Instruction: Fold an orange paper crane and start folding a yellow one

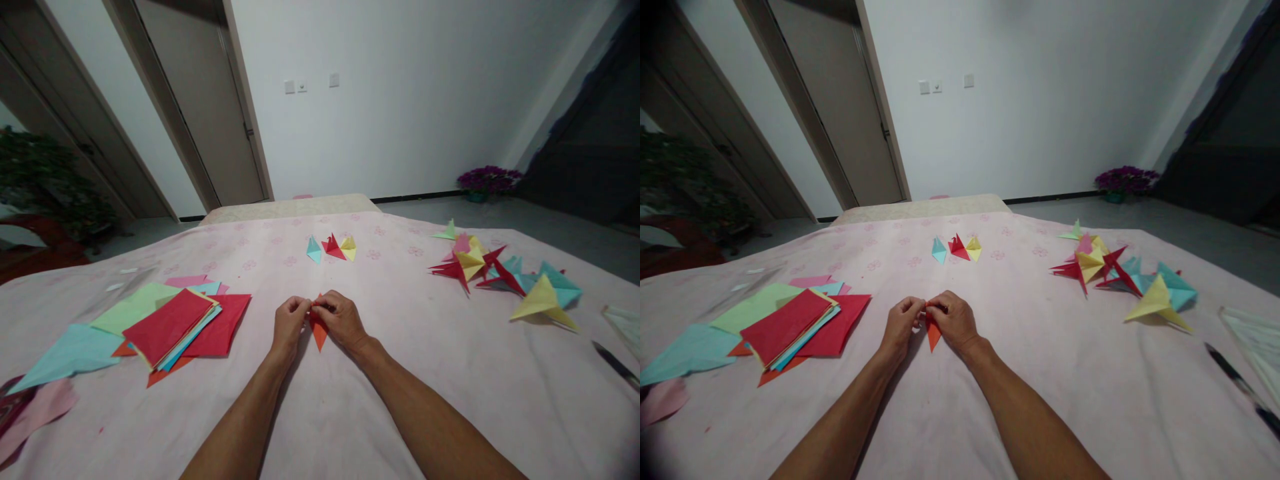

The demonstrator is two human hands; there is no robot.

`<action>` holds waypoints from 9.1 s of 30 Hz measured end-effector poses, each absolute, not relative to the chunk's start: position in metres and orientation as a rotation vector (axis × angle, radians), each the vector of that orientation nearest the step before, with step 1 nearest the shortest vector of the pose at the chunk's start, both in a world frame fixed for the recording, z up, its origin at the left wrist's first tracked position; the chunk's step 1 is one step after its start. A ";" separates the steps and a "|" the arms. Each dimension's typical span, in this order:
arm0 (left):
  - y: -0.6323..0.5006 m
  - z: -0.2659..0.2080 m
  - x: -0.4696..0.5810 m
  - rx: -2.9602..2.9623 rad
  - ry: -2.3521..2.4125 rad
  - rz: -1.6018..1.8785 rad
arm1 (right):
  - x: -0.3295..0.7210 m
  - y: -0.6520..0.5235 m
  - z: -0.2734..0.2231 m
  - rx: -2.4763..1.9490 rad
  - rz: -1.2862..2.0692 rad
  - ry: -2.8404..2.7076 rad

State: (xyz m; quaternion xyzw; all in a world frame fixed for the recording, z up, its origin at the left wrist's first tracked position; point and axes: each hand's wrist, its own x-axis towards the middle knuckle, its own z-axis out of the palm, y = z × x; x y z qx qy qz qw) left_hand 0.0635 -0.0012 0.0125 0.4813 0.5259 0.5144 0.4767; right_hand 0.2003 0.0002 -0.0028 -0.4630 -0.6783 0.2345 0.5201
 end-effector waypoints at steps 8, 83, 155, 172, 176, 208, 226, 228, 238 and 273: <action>0.000 0.015 0.063 1.137 1.277 1.232 | 0.200 0.000 -0.003 -1.131 0.550 -1.611; 0.002 -0.007 0.059 1.530 1.237 1.420 | 0.202 0.002 -0.003 -1.221 0.672 -1.492; 0.003 0.004 0.062 1.311 1.258 1.286 | 0.201 0.002 -0.007 -1.139 0.880 -1.352; 0.002 0.016 0.061 1.195 1.254 1.188 | 0.203 -0.002 -0.001 -1.104 0.644 -1.574; 0.003 0.017 0.060 1.151 1.247 1.167 | 0.203 0.000 -0.003 -1.082 0.614 -1.568; 0.004 0.027 0.052 1.097 1.193 0.944 | 0.202 -0.003 0.001 -1.128 0.524 -1.665; 0.006 0.029 0.049 1.084 1.138 0.905 | 0.203 -0.006 0.003 -1.191 0.434 -1.758; 0.006 0.030 0.048 1.064 1.133 0.899 | 0.203 -0.005 0.003 -1.176 0.442 -1.754; 0.008 0.031 0.043 1.107 1.108 0.876 | 0.202 -0.005 0.002 -1.212 0.469 -1.785; 0.013 0.028 0.037 1.104 1.155 0.836 | 0.202 -0.009 0.011 -1.130 0.445 -1.820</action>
